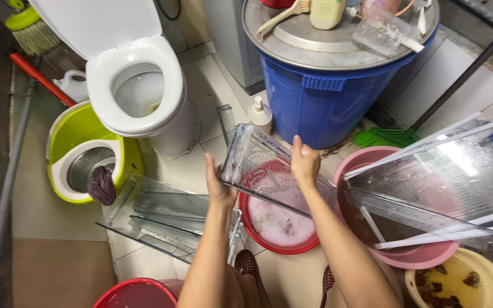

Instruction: The person scrubs multiple rectangular glass panels with a soapy cloth, rinses them in a pink basin, and places them aside. The person repeats this process for several panels.

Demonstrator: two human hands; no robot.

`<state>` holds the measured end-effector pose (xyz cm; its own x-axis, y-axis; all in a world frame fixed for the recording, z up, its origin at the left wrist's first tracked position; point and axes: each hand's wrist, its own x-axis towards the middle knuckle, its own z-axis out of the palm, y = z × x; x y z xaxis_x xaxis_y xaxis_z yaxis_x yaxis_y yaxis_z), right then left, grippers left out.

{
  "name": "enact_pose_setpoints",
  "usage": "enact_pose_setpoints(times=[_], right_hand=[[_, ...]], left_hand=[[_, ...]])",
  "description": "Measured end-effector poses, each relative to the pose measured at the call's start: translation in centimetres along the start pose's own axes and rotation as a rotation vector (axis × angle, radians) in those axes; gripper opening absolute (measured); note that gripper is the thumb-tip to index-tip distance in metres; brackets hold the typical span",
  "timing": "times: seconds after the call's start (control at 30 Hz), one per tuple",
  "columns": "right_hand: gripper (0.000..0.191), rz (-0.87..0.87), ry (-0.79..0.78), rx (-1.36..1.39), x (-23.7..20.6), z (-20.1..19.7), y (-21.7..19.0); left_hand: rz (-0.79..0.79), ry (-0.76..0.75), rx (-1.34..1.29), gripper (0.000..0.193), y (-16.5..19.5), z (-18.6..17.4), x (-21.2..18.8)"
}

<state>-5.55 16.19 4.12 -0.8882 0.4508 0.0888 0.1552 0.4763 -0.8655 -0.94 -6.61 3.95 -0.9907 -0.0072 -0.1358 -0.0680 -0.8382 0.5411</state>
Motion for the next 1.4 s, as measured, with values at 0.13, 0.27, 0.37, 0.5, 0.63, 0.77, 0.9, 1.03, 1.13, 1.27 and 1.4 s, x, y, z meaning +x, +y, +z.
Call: enact_pose_setpoints(times=[0.13,0.27,0.37,0.5,0.63,0.77,0.9,1.03,1.13,1.27,1.4], right_hand=[[0.056,0.076,0.107,0.002,0.2,-0.4,-1.4],[0.055,0.144,0.176,0.068,0.3,-1.5,-3.2],[0.046,0.042,0.126,0.165,-0.7,-1.6,-4.9],[0.042,-0.455,0.107,0.231,-3.6,-1.0,-7.2],[0.049,-0.622,-0.114,0.543,-7.0,-0.2,-7.6],[0.054,-0.561,-0.167,0.346,-6.9,-0.8,-4.8],[0.051,-0.325,-0.103,0.016,-4.6,-1.6,-2.7],[0.054,-0.429,-0.164,0.265,-3.9,-1.7,-4.3],[0.053,-0.564,-0.157,0.469,-4.6,-2.4,-6.6],[0.056,-0.634,-0.228,0.554,-8.0,-3.3,-8.8],[0.053,-0.884,-0.130,0.315,-10.7,-3.0,-9.3]], left_hand=[[0.213,0.216,0.043,0.088,-1.6,2.5,-1.0],[0.375,0.228,0.471,0.066,-3.4,6.7,-3.1],[0.475,0.177,0.601,0.055,-3.6,8.1,-3.3],[0.577,0.197,0.678,0.046,-5.5,7.5,-2.3],[0.752,0.240,0.923,0.040,-7.2,5.9,-0.9],[0.601,0.273,0.571,0.046,-6.3,5.5,-0.5],[0.540,0.308,0.551,0.048,-4.4,6.4,-1.5],[0.671,0.265,0.877,0.048,-5.0,7.6,-3.0],[0.687,0.258,1.047,0.053,-6.5,7.4,-3.7],[0.657,0.197,0.796,0.033,-6.5,5.8,-1.3],[0.566,0.351,0.531,0.033,-5.7,4.3,0.9]])
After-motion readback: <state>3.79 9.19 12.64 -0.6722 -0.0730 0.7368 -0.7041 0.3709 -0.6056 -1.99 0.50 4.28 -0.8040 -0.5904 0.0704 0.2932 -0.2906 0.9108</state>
